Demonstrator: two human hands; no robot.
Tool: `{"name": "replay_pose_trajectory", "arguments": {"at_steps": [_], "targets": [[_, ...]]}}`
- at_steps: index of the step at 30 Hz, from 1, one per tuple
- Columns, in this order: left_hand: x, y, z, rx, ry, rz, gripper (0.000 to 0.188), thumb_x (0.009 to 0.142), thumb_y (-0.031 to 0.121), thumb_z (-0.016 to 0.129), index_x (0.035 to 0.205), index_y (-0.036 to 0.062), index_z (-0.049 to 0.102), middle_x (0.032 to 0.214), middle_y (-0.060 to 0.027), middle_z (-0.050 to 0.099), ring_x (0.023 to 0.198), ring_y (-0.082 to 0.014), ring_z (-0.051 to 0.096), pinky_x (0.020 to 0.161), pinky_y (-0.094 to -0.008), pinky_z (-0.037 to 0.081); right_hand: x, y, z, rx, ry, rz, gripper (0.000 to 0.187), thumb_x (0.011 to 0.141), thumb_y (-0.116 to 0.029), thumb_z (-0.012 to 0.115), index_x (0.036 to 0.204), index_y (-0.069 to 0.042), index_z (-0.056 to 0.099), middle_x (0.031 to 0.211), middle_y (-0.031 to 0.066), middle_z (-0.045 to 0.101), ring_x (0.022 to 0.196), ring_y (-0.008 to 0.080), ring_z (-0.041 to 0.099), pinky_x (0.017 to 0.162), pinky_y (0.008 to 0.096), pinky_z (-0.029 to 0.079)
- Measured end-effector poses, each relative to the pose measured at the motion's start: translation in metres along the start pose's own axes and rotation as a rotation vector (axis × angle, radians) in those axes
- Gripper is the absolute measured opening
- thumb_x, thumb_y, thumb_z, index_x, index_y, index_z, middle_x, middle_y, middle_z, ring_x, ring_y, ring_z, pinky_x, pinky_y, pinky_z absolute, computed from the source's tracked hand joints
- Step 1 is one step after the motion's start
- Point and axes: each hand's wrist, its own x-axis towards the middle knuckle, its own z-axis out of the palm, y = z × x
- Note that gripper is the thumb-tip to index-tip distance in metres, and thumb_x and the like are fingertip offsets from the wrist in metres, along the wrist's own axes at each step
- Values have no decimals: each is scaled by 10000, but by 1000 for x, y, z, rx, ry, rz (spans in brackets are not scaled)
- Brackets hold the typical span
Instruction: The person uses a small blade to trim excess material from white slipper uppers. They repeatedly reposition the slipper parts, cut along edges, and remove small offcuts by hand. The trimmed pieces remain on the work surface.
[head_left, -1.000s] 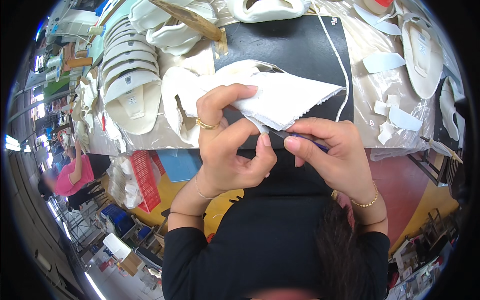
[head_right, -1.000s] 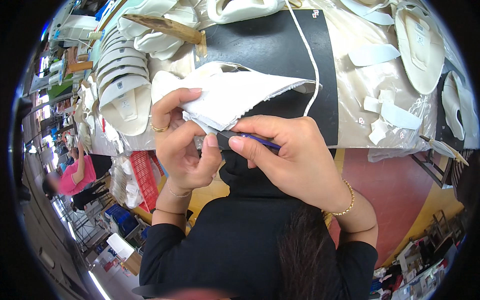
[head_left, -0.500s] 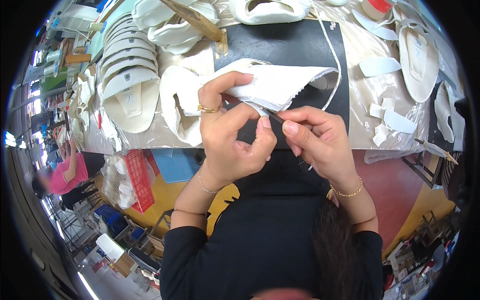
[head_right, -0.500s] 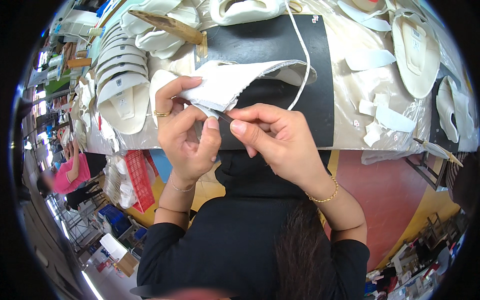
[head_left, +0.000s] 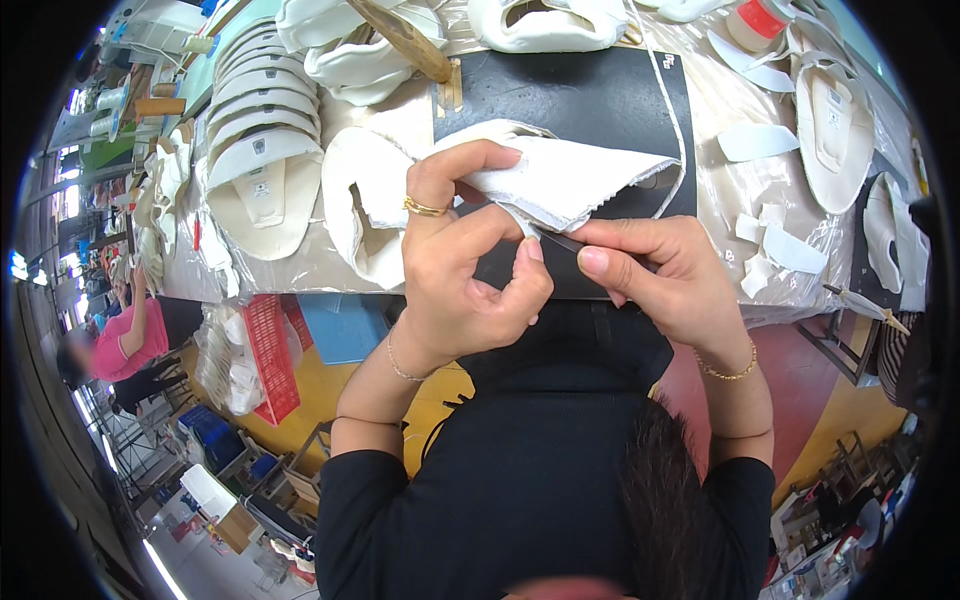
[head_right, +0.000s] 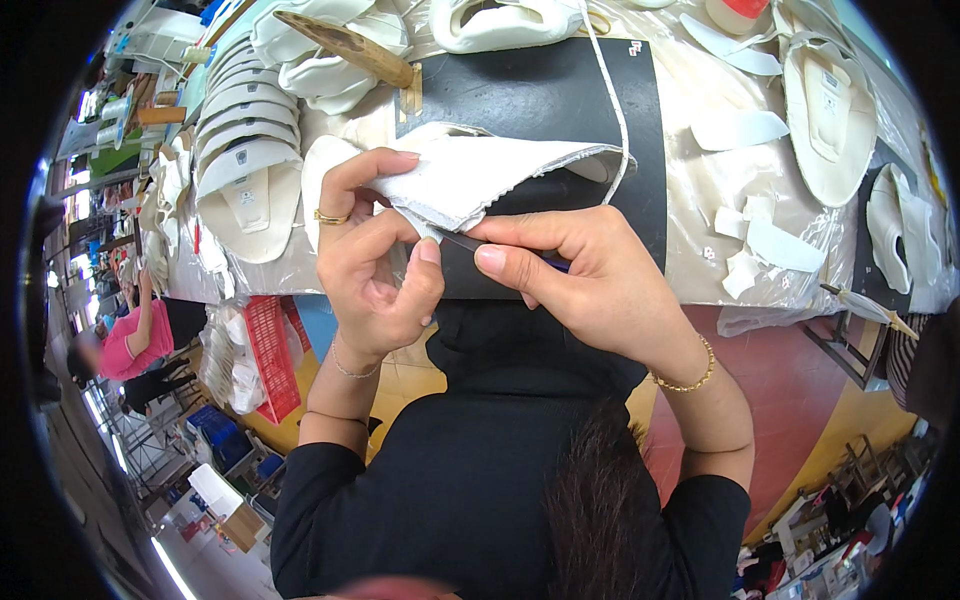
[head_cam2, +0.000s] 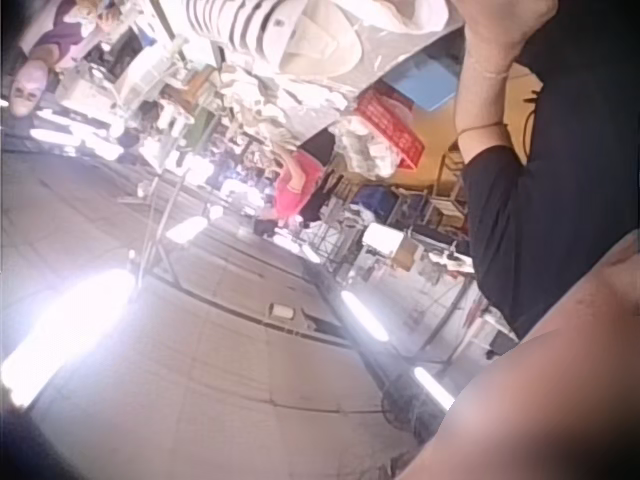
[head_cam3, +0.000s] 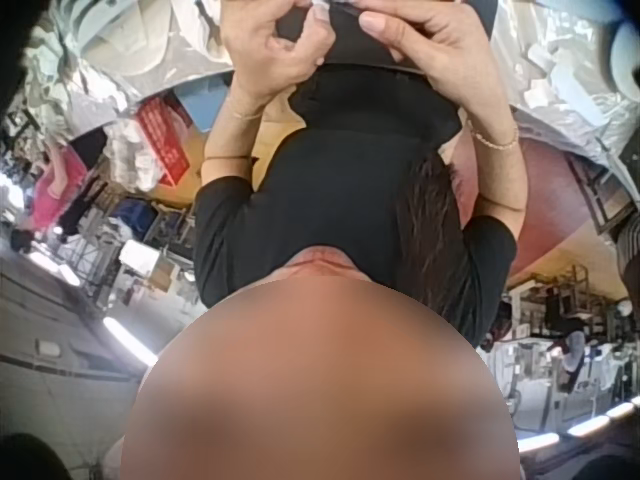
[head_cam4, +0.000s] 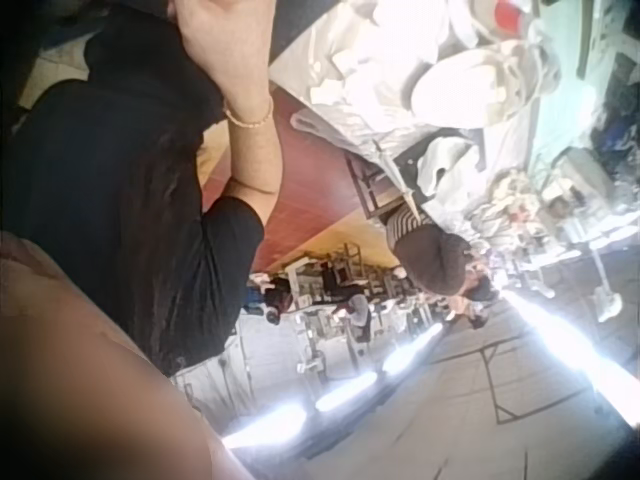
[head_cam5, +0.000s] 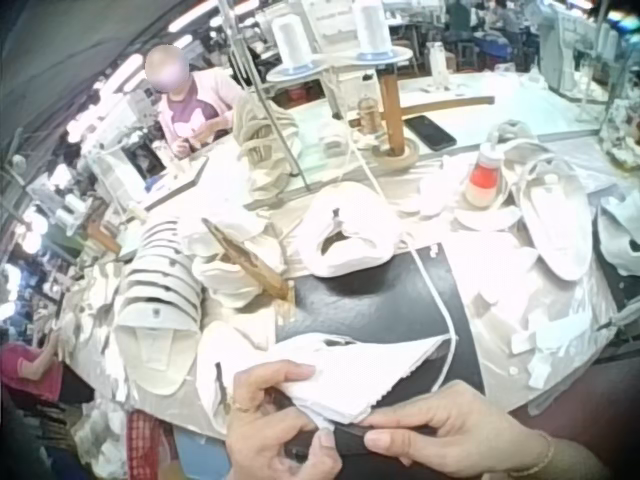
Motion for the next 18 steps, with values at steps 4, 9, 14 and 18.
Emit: {"name": "replay_pose_trajectory", "arguments": {"at_steps": [4,9,14,18], "targets": [[0,1,2,21,6,19,73,616,34,662,673,26,617,1170,-167,561,993,-291,513,772,-339,445,-1,0,1,-38,20,-24,263,916,-150,684,1097,40,703,737,20,656,592,41,518,520,192,426],[0,3,6,64,-2,57,91,605,35,663,678,30,608,1165,-150,564,1009,-309,510,770,-355,438,-1,1,1,-67,56,-97,203,910,-130,691,999,52,693,746,18,646,597,35,520,511,188,409],[0,3,11,117,13,31,93,603,35,660,677,32,604,1160,-150,567,999,-307,510,767,-362,438,2,9,10,106,83,-57,207,930,-132,671,1047,38,653,767,-3,627,638,21,501,547,187,396],[4,-2,12,47,58,5,80,645,49,695,684,30,628,1155,-148,573,989,-289,514,763,-358,441,3,13,14,250,96,-63,228,944,-133,656,1102,31,642,746,-22,595,630,12,459,548,184,372]]}}
